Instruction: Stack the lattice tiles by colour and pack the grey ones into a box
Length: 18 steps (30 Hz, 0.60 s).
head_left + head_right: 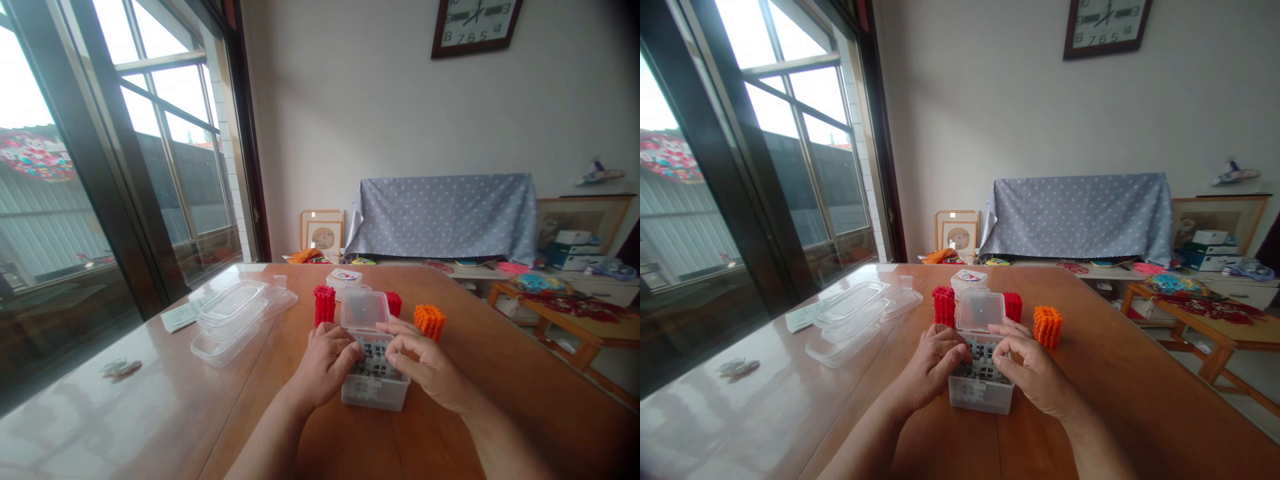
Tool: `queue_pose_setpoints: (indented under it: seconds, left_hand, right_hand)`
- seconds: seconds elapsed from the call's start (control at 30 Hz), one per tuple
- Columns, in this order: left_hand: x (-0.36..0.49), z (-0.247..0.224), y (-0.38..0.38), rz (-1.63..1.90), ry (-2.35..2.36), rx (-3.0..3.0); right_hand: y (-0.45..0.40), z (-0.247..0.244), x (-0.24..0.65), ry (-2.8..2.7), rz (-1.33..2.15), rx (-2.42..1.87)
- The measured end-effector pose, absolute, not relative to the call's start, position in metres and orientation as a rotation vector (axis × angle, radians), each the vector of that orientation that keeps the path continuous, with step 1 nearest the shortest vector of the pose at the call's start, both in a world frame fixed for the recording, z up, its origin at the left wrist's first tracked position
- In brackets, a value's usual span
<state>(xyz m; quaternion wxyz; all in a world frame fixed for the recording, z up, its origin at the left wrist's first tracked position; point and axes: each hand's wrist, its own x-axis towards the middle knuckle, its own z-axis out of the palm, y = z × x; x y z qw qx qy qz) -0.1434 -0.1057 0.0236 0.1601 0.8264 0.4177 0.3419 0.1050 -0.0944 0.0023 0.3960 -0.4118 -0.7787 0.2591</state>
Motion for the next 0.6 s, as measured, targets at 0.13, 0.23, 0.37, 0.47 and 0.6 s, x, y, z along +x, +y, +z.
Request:
queue_pose_setpoints:
  seconds: [0.13,0.23,0.37,0.47,0.6]
  left_hand:
    - [-0.142,0.024,-0.106,0.972,1.203,2.374]
    - [-0.141,0.025,-0.106,0.965,1.189,2.381]
    - [-0.140,0.025,-0.106,0.951,1.191,2.384]
    - [-0.140,0.025,-0.107,0.945,1.184,2.387]
    - [-0.139,0.025,-0.106,0.952,1.172,2.391]
  right_hand:
    - [-0.088,0.001,0.112,-1.808,0.665,-1.036]
    - [-0.079,-0.006,0.115,-1.713,0.684,-1.059]
    - [-0.067,-0.019,0.113,-1.714,0.639,-1.128]
    - [-0.059,-0.027,0.109,-1.753,0.527,-1.179]
    - [-0.053,-0.033,0.104,-1.756,0.269,-1.186]
